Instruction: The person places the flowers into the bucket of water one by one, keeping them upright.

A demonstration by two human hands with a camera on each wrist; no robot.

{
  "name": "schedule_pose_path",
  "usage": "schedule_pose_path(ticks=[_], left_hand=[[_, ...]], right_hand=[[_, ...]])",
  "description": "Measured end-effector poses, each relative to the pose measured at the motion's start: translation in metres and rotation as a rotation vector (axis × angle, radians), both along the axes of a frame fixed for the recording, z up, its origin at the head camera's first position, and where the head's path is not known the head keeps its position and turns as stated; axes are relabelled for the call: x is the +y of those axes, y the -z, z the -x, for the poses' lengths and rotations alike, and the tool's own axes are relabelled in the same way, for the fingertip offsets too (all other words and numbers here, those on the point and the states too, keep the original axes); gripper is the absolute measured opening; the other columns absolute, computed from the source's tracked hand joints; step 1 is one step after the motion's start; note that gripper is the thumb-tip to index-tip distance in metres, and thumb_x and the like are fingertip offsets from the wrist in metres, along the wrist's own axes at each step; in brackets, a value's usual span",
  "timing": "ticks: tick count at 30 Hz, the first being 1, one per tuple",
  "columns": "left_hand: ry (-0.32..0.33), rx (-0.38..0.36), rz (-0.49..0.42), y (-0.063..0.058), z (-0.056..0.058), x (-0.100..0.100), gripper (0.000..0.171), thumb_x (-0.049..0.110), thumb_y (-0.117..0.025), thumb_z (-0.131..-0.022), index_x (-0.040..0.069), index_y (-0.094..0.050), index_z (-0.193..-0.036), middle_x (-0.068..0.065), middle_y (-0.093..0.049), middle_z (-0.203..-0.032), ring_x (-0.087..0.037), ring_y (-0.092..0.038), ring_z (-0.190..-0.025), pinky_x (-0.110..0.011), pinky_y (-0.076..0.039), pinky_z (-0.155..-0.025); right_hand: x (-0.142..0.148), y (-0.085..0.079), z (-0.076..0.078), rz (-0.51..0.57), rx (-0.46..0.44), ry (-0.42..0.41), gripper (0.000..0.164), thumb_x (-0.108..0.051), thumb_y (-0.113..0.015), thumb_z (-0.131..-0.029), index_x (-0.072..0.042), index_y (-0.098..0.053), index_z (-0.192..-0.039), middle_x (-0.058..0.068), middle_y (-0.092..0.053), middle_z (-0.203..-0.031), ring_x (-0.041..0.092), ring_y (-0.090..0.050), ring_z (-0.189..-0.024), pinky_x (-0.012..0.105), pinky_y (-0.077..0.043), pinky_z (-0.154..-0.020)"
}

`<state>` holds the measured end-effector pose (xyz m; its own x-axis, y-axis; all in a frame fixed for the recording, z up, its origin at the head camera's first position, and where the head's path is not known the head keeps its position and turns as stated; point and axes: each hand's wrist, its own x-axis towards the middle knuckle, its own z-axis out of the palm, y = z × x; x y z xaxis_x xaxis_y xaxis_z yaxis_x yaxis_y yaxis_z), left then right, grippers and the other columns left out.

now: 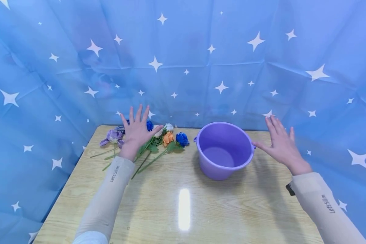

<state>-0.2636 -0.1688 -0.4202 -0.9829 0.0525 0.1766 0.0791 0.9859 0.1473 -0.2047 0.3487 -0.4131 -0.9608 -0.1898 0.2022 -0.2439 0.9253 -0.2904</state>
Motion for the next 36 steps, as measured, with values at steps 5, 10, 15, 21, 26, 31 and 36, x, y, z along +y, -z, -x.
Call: schedule_pose_path(ticks=[5, 10, 15, 21, 26, 31, 36], left_hand=[[0.004, 0.002, -0.027, 0.004, -0.005, 0.000, 0.101, 0.086, -0.036, -0.085, 0.036, 0.012, -0.158, -0.003, 0.004, -0.170, -0.035, 0.017, -0.154, -0.067, 0.018, -0.117], [-0.003, -0.009, -0.033, 0.008, -0.009, -0.001, 0.100, 0.086, -0.035, -0.085, 0.035, 0.011, -0.158, -0.004, 0.003, -0.170, -0.034, 0.017, -0.154, -0.067, 0.016, -0.119], [0.003, -0.011, -0.048, 0.013, -0.011, -0.001, 0.100, 0.083, -0.039, -0.086, 0.035, 0.010, -0.159, -0.004, 0.002, -0.170, -0.035, 0.014, -0.155, -0.065, 0.019, -0.118], [0.002, -0.018, -0.032, 0.020, -0.015, -0.001, 0.101, 0.087, -0.031, -0.085, 0.029, 0.002, -0.161, -0.004, 0.002, -0.170, -0.036, 0.012, -0.155, -0.063, 0.019, -0.118], [0.002, -0.028, -0.055, 0.026, -0.016, 0.000, 0.100, 0.083, -0.037, -0.087, 0.028, -0.001, -0.161, -0.005, 0.000, -0.170, -0.037, 0.010, -0.155, -0.064, 0.016, -0.119], [-0.004, -0.043, -0.072, 0.029, -0.018, 0.000, 0.099, 0.081, -0.041, -0.088, 0.030, 0.003, -0.161, -0.004, 0.000, -0.170, -0.036, 0.011, -0.155, -0.063, 0.017, -0.120], [-0.003, -0.037, -0.079, 0.031, -0.021, -0.001, 0.100, 0.085, -0.034, -0.086, 0.030, 0.004, -0.161, -0.004, -0.001, -0.170, -0.036, 0.010, -0.156, -0.062, 0.015, -0.121]], right_hand=[[-0.005, 0.005, -0.003, 0.010, -0.001, -0.031, 0.102, -0.058, -0.063, -0.091, -0.021, 0.003, -0.161, 0.004, 0.007, -0.169, 0.032, 0.005, -0.157, 0.066, 0.023, -0.115], [-0.010, 0.010, -0.006, 0.027, -0.010, -0.059, 0.103, -0.056, -0.065, -0.089, -0.021, 0.000, -0.161, 0.005, 0.002, -0.170, 0.033, -0.001, -0.157, 0.064, 0.020, -0.118], [-0.013, 0.015, -0.009, 0.051, -0.032, -0.091, 0.105, -0.055, -0.069, -0.087, -0.017, -0.006, -0.161, 0.009, -0.006, -0.169, 0.038, -0.010, -0.155, 0.060, 0.013, -0.123], [-0.017, 0.021, -0.014, 0.084, -0.053, -0.120, 0.105, -0.052, -0.072, -0.086, -0.014, -0.010, -0.161, 0.014, -0.012, -0.168, 0.042, -0.016, -0.153, 0.053, 0.012, -0.126], [-0.019, 0.027, -0.016, 0.098, -0.046, -0.146, 0.105, -0.050, -0.074, -0.085, -0.012, -0.011, -0.161, 0.015, -0.012, -0.168, 0.045, -0.018, -0.151, 0.053, 0.012, -0.125], [-0.020, 0.034, -0.019, 0.126, -0.055, -0.165, 0.105, -0.047, -0.075, -0.085, -0.013, -0.011, -0.161, 0.013, -0.010, -0.168, 0.044, -0.017, -0.152, 0.057, 0.007, -0.126], [-0.022, 0.037, -0.021, 0.156, -0.074, -0.179, 0.103, -0.046, -0.075, -0.086, -0.014, -0.011, -0.161, 0.012, -0.009, -0.169, 0.043, -0.015, -0.153, 0.057, 0.004, -0.126]])
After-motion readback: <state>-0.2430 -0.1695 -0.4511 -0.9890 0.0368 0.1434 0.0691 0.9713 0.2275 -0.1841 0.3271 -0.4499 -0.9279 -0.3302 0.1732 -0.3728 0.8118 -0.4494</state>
